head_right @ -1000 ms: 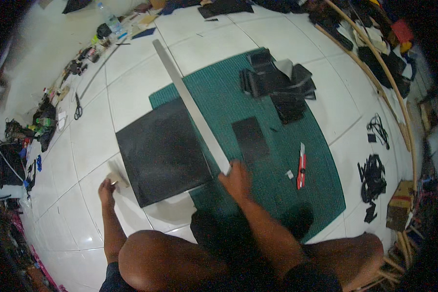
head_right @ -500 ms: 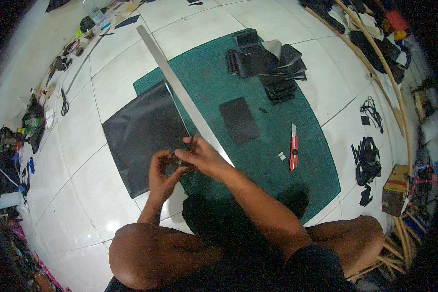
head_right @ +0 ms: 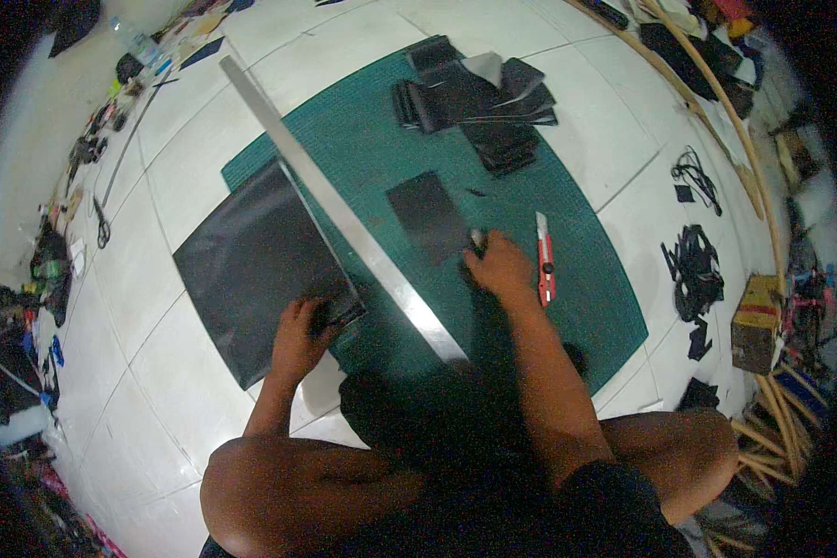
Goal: The person uses a metal ruler and a utility knife to cut strips of black fabric on a green cutting mat, then stacks and organizes the cut pieces.
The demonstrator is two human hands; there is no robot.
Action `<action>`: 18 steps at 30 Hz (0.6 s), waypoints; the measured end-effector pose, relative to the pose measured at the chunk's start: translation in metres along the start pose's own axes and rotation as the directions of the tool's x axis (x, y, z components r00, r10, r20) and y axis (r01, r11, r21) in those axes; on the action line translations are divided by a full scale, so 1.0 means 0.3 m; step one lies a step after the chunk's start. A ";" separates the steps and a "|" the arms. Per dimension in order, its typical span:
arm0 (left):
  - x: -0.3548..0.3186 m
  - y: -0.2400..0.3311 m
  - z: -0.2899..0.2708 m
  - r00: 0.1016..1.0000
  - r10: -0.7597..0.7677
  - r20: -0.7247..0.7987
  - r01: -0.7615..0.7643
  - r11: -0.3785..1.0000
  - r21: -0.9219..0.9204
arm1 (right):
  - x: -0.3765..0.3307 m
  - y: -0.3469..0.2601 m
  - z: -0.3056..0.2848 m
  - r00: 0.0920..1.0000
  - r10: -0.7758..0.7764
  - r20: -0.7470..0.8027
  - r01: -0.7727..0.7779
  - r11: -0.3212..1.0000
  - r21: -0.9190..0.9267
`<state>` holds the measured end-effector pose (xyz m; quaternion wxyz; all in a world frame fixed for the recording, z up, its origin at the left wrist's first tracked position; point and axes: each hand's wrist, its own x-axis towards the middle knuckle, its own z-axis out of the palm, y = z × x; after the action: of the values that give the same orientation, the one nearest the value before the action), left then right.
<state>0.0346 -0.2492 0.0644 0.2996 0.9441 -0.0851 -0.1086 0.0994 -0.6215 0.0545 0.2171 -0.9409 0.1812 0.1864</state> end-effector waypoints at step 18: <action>-0.050 -0.100 0.098 0.980 -0.049 -0.191 0.027 0.992 -0.121 | -0.058 -0.054 -0.134 0.984 -0.145 -0.099 0.170 0.933 0.317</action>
<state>0.0156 -0.2376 0.0258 0.3593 0.9323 -0.0308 -0.0266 0.1021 -0.6225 0.1010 0.3759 -0.9102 0.1414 0.1010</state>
